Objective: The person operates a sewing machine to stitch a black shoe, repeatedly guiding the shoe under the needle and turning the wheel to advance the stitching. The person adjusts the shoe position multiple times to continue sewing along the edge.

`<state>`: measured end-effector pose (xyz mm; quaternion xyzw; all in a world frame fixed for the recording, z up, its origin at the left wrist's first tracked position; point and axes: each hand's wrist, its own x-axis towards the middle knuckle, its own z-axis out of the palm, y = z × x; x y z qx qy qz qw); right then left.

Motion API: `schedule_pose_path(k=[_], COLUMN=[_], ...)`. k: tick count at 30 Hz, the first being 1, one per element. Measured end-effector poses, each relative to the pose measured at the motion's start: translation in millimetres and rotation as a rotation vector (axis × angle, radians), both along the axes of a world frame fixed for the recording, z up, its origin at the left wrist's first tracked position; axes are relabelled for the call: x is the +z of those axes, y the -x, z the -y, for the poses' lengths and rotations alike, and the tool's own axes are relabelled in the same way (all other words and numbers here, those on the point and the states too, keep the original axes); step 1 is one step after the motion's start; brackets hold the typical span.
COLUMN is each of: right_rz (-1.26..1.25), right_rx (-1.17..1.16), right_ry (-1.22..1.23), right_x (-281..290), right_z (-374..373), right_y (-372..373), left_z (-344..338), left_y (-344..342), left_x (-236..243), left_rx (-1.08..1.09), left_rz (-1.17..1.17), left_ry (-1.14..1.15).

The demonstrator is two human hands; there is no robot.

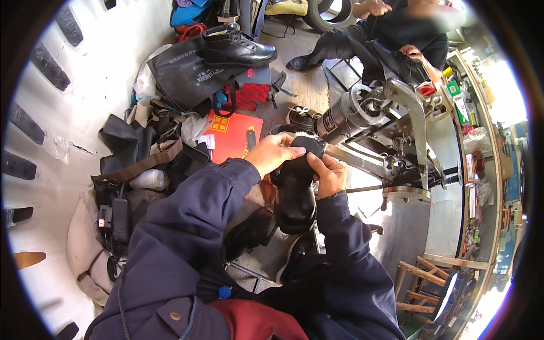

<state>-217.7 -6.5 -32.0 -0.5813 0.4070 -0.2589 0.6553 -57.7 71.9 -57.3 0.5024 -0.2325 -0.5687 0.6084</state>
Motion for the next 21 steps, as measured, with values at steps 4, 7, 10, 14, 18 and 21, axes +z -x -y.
schedule_pose_path(k=[4, 7, 10, 14, 18, 21], right_rz=[0.096, 0.114, 0.002, 0.055, 0.048, 0.036], right_rx=[0.013, -0.002, -0.006, -0.02, -0.012, -0.009], right_ry=[0.006, 0.01, 0.087, 0.079, 0.089, 0.095], right_x=[1, -1, -6, -12, -12, -11], right_z=[-3, -4, 0, 1, 2, 2], right_y=[-1, 0, 0, 0, 0, 0], left_z=[0, -1, -1, 1, 1, 1], left_y=[-1, 5, 11, 16, 20, 20], left_x=[4, 4, 3, 3, 3, 1], left_rx=[-0.024, 0.085, 0.133, 0.15, 0.189, 0.2], left_rz=[-0.04, -0.049, -0.072, -0.096, -0.067, -0.028], left_ry=[-0.005, 0.014, 0.013, 0.004, 0.018, 0.014])
